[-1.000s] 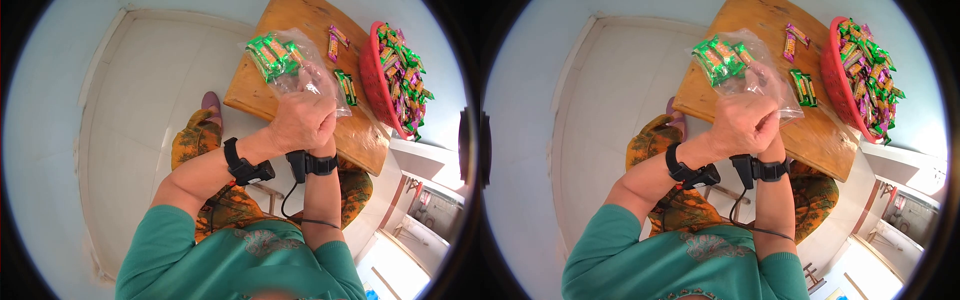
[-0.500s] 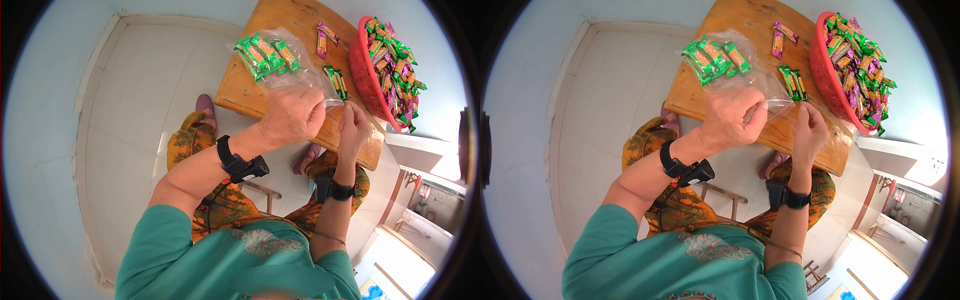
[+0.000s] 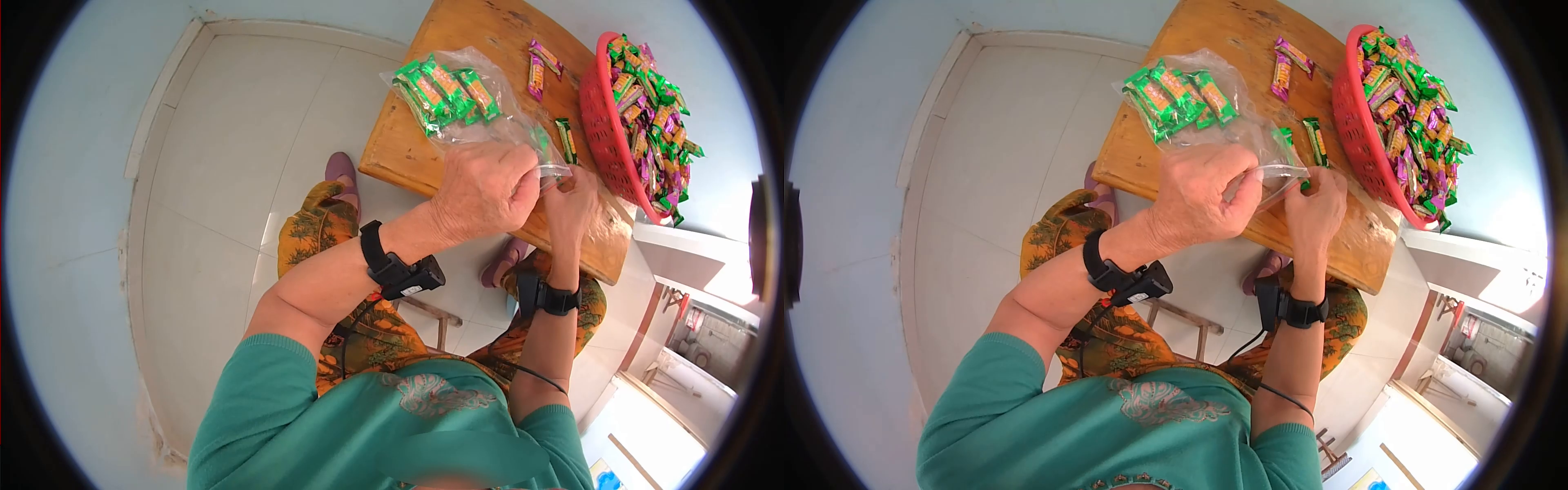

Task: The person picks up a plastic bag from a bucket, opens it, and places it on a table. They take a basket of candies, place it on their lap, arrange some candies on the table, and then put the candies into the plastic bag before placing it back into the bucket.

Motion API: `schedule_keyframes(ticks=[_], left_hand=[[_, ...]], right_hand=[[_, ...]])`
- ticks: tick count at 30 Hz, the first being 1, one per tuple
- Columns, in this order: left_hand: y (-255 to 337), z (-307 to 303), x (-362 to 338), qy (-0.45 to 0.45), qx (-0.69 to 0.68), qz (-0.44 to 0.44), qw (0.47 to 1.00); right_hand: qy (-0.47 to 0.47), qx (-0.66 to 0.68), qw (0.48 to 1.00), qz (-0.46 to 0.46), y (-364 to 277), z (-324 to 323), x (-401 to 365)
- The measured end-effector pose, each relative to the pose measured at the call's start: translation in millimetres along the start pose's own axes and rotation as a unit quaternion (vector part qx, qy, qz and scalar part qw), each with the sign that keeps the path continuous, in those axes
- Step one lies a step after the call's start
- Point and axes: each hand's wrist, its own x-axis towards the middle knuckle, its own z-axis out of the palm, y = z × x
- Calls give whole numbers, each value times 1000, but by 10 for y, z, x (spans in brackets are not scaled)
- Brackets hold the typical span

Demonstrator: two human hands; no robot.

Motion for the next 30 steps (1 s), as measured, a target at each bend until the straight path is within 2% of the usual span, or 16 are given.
schedule_keyframes(ticks=[6, 11, 16, 18, 19, 26, 28, 30], left_hand=[[11, -2, -23, -9, 6, -3, 1000], [19, 28, -18, -6, 10, -7, 1000], [16, 42, -23, -4, 4, -8, 1000], [30, 55, -37, -7, 6, -10, 1000], [37, 59, -31, -9, 9, -12, 1000], [109, 60, -17, 16, -12, -17, 1000], [87, 62, -19, 12, -8, 1, 1000], [93, 39, -11, 8, -11, -5, 1000]], right_hand=[[-72, 64, 993, 69, 25, -141, -221], [-14, 104, 991, 85, 173, -428, -388], [6, 130, 985, 115, -144, -1018, -619], [-40, 176, 979, 95, -296, -1068, -727], [-41, 169, 983, 56, -352, -1027, -740], [-60, 143, 988, 13, -688, -344, -481], [26, 117, 979, -166, -651, -87, -397], [1, 139, 978, -157, -596, 88, -410]])
